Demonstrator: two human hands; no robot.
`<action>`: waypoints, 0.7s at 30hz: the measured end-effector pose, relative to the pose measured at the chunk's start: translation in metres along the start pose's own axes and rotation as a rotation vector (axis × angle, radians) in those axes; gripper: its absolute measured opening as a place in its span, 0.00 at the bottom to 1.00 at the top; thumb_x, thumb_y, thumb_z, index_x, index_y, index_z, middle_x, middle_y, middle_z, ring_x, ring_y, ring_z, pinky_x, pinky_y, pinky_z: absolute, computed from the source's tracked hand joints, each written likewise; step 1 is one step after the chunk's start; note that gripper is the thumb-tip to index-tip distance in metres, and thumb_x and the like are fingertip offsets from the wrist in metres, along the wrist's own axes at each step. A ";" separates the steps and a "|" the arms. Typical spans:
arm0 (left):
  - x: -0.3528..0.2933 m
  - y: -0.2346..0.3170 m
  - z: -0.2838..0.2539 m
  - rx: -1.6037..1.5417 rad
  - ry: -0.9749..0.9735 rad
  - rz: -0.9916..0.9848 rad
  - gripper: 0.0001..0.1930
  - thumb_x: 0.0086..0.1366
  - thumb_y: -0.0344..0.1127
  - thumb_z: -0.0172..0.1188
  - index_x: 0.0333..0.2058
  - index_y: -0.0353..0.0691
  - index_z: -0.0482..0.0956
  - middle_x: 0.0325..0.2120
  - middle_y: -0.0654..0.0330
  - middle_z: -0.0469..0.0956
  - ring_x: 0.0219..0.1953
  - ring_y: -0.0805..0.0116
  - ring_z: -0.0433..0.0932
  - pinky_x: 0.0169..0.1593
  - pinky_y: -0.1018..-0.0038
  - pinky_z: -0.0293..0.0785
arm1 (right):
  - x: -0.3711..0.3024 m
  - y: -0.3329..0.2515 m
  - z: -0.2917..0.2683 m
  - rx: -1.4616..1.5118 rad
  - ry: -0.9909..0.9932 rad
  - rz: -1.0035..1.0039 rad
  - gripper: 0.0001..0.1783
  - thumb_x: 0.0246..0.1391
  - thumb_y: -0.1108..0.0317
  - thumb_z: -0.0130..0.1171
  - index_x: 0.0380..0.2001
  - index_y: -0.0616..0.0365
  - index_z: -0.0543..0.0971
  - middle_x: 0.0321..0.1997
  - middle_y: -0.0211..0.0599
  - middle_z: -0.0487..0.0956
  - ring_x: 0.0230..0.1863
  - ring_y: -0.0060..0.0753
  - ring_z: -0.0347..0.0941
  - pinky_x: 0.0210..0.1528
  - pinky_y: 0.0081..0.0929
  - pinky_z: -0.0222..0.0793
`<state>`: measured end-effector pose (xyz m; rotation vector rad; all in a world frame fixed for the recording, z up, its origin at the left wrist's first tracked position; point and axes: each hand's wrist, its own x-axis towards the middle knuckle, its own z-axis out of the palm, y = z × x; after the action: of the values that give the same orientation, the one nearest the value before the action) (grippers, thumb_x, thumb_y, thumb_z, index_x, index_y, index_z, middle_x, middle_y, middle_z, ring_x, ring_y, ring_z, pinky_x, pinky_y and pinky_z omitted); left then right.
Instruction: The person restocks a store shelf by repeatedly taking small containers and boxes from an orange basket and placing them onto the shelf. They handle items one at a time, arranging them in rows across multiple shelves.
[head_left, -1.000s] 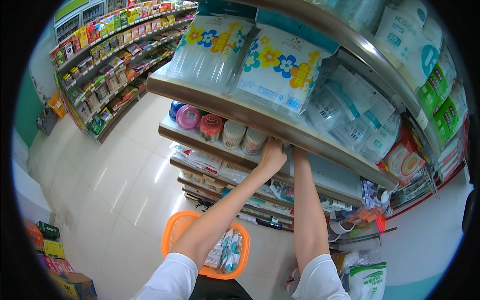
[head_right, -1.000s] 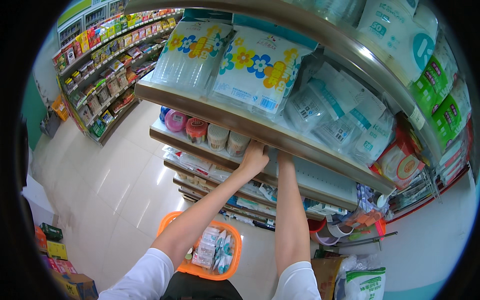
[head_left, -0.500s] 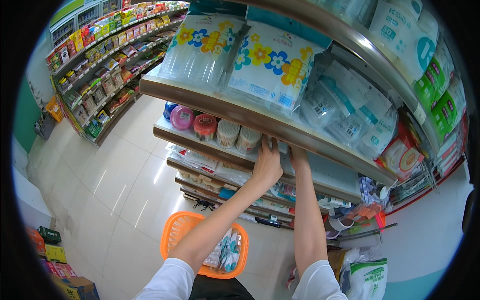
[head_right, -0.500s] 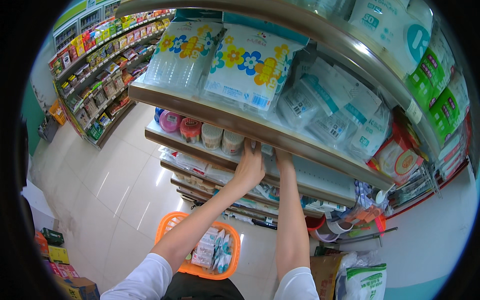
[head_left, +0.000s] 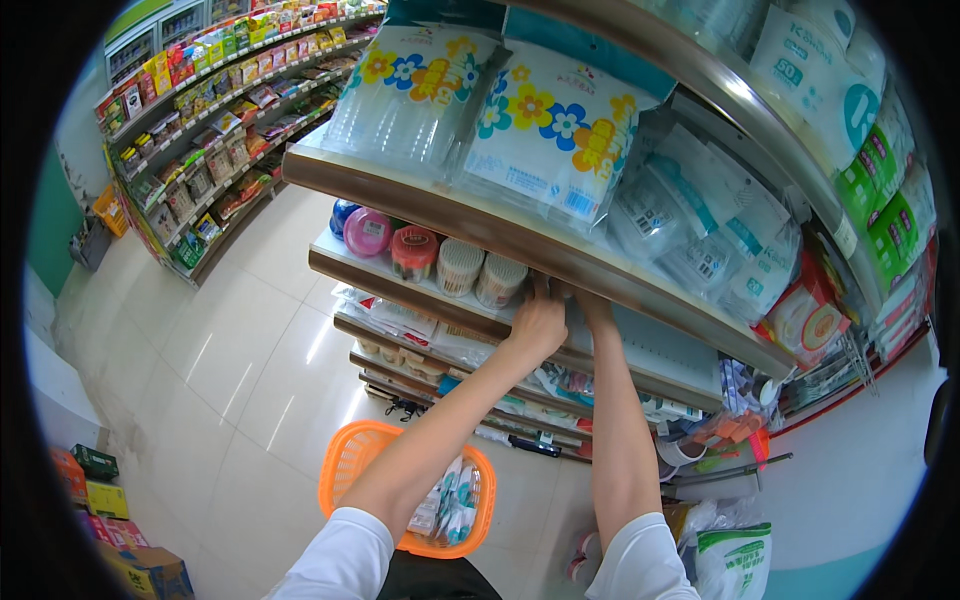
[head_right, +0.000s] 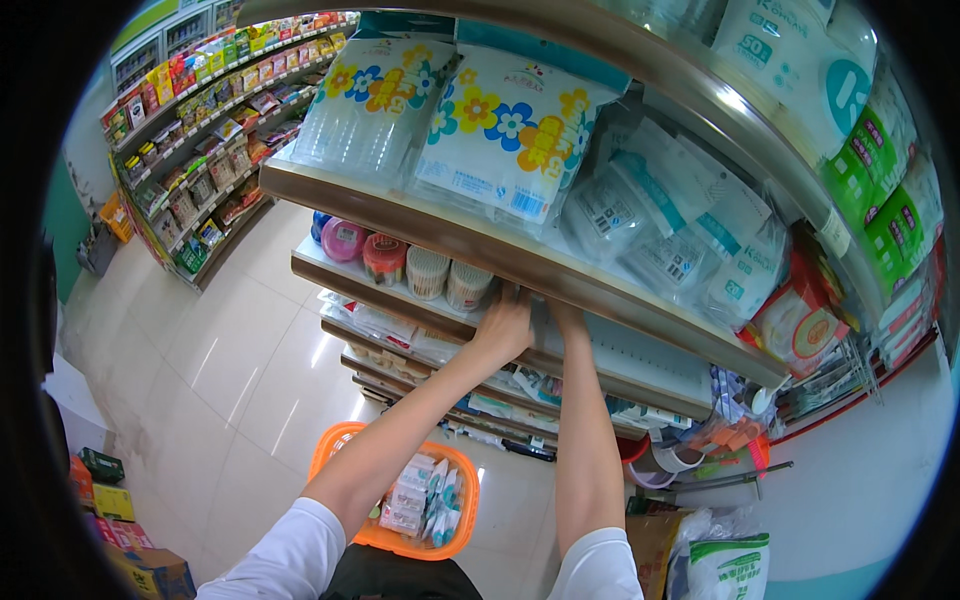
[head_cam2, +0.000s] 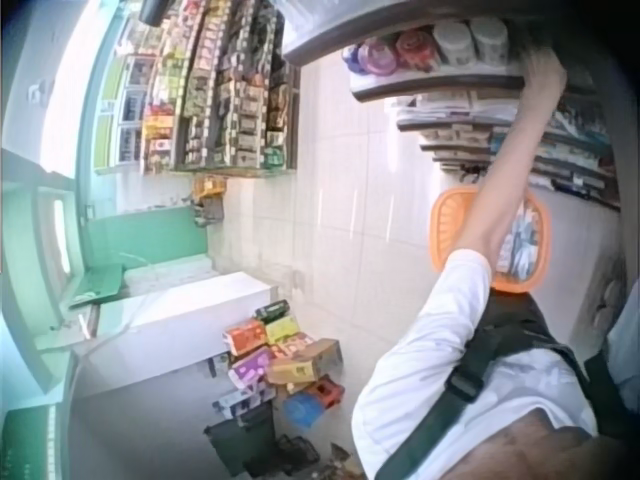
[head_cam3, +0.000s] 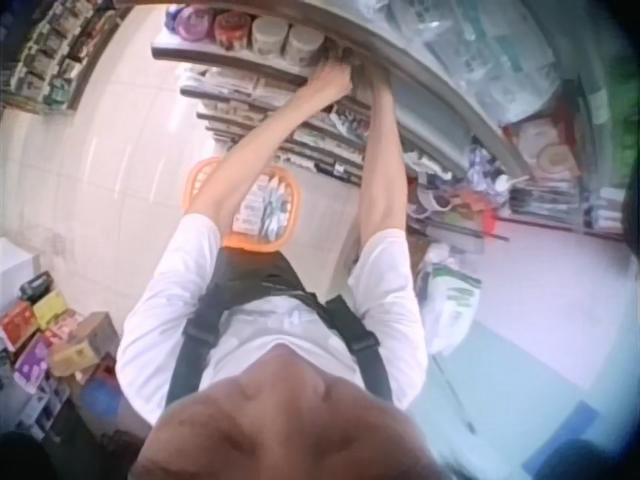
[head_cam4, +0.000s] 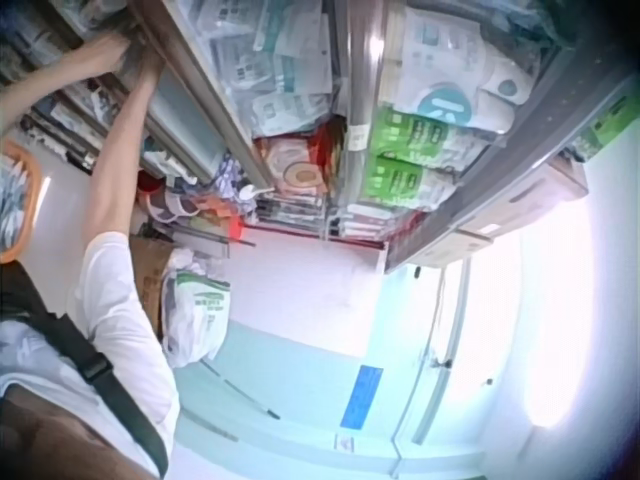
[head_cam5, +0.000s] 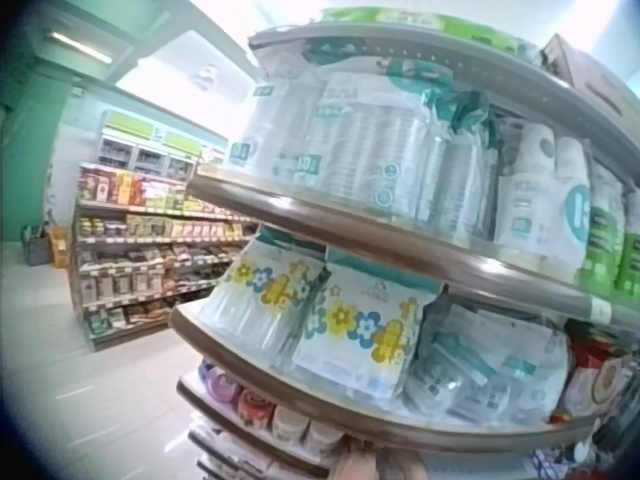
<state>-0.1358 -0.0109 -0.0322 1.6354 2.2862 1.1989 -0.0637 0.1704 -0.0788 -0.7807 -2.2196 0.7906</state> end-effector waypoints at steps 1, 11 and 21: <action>0.008 0.001 0.002 -0.006 -0.073 -0.021 0.39 0.52 0.24 0.61 0.64 0.25 0.58 0.65 0.27 0.50 0.56 0.28 0.70 0.54 0.52 0.78 | 0.005 0.017 0.000 0.001 0.026 -0.007 0.31 0.62 0.57 0.61 0.63 0.60 0.69 0.65 0.44 0.71 0.64 0.39 0.65 0.65 0.36 0.60; 0.009 0.010 0.006 -0.027 -0.095 -0.039 0.38 0.54 0.25 0.60 0.65 0.28 0.58 0.65 0.31 0.55 0.53 0.35 0.73 0.55 0.54 0.76 | -0.004 0.034 -0.006 -0.065 0.068 -0.033 0.33 0.64 0.58 0.60 0.67 0.60 0.64 0.69 0.46 0.65 0.70 0.43 0.58 0.70 0.37 0.53; -0.116 0.022 -0.051 -0.496 0.207 0.272 0.23 0.68 0.26 0.52 0.62 0.34 0.67 0.65 0.46 0.63 0.64 0.44 0.65 0.66 0.59 0.64 | -0.154 -0.140 -0.003 0.507 0.312 0.038 0.27 0.61 0.78 0.56 0.64 0.66 0.67 0.61 0.48 0.75 0.61 0.37 0.73 0.63 0.31 0.68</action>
<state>-0.0938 -0.1325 -0.0246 1.7134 1.6858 1.8877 -0.0106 -0.0263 -0.0352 -0.6401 -1.6340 1.1083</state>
